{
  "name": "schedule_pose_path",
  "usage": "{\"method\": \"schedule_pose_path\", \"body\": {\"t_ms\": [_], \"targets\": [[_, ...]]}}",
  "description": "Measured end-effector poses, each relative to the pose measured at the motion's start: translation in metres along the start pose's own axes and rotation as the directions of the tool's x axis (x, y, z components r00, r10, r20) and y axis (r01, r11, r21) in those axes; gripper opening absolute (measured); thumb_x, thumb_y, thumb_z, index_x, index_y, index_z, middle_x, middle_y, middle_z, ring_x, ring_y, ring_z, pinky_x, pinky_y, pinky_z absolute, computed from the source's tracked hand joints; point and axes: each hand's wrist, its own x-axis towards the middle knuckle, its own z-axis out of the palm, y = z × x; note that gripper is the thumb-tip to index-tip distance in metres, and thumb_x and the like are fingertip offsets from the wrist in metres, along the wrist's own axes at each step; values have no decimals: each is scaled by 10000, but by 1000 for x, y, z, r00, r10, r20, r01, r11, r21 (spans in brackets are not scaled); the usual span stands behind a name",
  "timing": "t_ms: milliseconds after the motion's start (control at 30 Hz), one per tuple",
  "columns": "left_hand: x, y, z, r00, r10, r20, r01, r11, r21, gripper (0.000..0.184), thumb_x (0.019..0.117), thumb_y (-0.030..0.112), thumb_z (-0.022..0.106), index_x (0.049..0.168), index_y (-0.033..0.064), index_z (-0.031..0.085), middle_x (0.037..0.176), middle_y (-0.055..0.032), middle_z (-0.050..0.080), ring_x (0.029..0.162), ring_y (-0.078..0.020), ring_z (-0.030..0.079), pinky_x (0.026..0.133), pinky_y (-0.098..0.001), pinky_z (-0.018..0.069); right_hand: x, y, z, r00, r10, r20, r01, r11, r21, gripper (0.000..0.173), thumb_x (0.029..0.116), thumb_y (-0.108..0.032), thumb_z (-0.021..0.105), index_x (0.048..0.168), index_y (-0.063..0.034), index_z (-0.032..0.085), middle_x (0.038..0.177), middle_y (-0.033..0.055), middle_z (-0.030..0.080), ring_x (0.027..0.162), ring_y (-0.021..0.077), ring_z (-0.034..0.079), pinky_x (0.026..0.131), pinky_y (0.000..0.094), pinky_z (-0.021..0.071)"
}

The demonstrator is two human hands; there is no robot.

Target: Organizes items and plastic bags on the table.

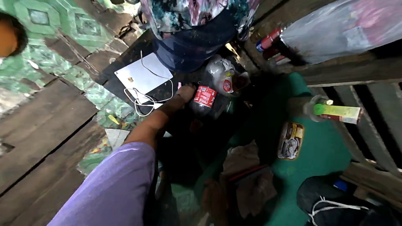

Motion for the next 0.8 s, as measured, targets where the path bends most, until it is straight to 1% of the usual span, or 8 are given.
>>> {"method": "schedule_pose_path", "body": {"t_ms": [67,167,267,400,533,600,667,800], "targets": [[3,3,5,1000,-21,-9,21,999,-25,414,1018,17,538,1433,22,540,1486,-271,486,1337,-500,506,992,-646,507,-1,0,0,1000,-9,3,9,1000,3,344,1073,-162,355,1017,29,636,579,-14,630,445,61,575,431,217,496],[-1,10,8,998,-55,-6,54,996,-65,429,1010,32,558,1437,6,531,1470,-275,506,1345,-494,504,1009,-652,493,3,16,-7,998,-37,43,36,999,35,354,1063,-191,331,1041,17,616,592,-19,639,459,59,589,438,214,501],[6,6,17,999,-31,-8,30,999,-45,448,1014,31,554,1450,-46,486,1464,-323,485,1361,-528,467,1027,-669,468,7,21,-6,998,-39,48,37,998,48,352,1073,-193,339,1070,37,606,595,-14,636,463,75,601,444,231,521],[11,4,14,1000,-24,14,23,999,28,471,1006,39,577,1450,-68,466,1464,-335,470,1350,-537,470,1007,-670,478,4,21,-4,998,-51,41,48,996,75,357,1075,-211,330,1106,7,611,573,-28,617,445,69,586,441,230,525],[5,4,-3,999,-39,-12,38,999,-9,444,1020,19,540,1445,-80,461,1473,-345,454,1345,-539,477,1015,-655,480,3,23,-3,998,-59,38,54,991,126,346,1072,-213,326,1095,-20,612,560,-30,615,428,67,580,420,224,516],[-5,3,-16,997,-57,-60,52,995,-82,407,1038,14,494,1435,-77,474,1506,-344,424,1351,-535,479,1025,-650,478,7,24,-5,999,-41,35,37,994,100,342,1060,-197,336,1047,-4,618,583,-13,634,448,85,596,426,240,513],[-18,1,-27,987,-94,-127,65,974,-217,396,1054,49,479,1440,-36,500,1521,-309,438,1364,-506,482,1059,-639,457,12,28,-9,998,-44,47,40,995,87,340,1073,-202,345,1061,16,605,607,0,651,464,90,610,431,247,520],[-77,7,-28,952,-147,-269,-18,850,-527,338,1069,176,521,1335,-13,609,1350,-271,606,1258,-440,597,1068,-606,467,0,12,-1,1000,-23,18,22,1000,21,365,1085,-204,324,1114,29,604,578,-12,611,441,70,574,426,231,515]]}}
